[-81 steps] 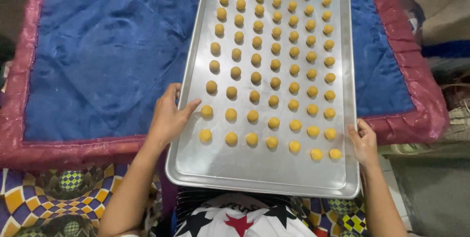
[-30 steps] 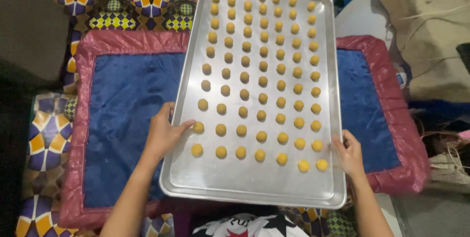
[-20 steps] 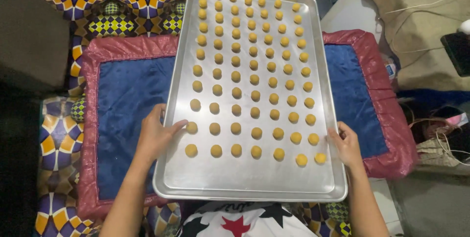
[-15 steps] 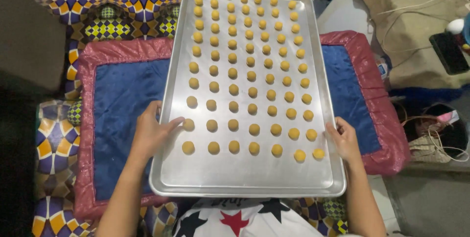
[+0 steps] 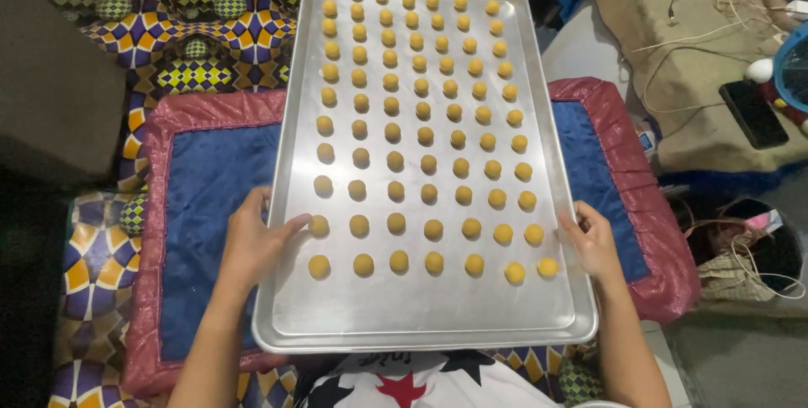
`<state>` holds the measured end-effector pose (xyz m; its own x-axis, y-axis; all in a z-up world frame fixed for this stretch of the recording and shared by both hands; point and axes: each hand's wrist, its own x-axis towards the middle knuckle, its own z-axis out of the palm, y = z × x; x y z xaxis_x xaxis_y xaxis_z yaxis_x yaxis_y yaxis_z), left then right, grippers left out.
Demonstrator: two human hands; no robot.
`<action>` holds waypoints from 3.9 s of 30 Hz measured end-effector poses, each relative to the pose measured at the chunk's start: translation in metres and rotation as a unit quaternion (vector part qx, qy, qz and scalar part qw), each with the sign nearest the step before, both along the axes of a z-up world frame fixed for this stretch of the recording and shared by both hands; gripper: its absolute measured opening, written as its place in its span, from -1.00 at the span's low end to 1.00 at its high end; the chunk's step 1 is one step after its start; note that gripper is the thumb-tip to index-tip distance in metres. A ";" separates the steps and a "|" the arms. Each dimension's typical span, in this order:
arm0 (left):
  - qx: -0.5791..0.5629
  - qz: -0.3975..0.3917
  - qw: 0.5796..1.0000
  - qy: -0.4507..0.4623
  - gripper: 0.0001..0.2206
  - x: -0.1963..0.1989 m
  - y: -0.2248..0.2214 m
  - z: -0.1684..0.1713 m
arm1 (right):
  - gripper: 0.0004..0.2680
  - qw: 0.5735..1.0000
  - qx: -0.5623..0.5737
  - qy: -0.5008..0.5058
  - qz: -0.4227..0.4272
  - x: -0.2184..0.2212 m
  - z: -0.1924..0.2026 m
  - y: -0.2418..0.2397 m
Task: Shaping small balls of dough using a spoon and hands, arranging them on a tray, and placing the tray into an oven.
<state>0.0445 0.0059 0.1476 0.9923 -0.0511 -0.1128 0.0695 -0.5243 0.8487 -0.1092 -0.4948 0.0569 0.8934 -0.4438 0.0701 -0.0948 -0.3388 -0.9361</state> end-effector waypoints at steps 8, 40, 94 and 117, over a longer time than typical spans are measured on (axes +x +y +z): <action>0.007 -0.010 1.000 -0.006 -0.43 0.005 0.021 -0.003 | -0.83 1.000 -0.006 0.006 -0.001 -0.001 0.000 0.017; -0.001 -0.074 0.997 -0.029 -0.41 0.044 0.067 -0.028 | -0.89 0.997 0.012 -0.024 -0.073 -0.040 0.008 0.101; -0.034 -0.094 0.995 -0.004 -0.45 0.048 0.178 0.019 | -0.87 0.997 0.003 -0.017 -0.073 -0.037 0.004 0.207; -0.084 -0.017 0.996 -0.004 -0.44 0.052 0.248 0.037 | -0.86 0.999 0.005 -0.032 -0.020 0.035 0.018 0.256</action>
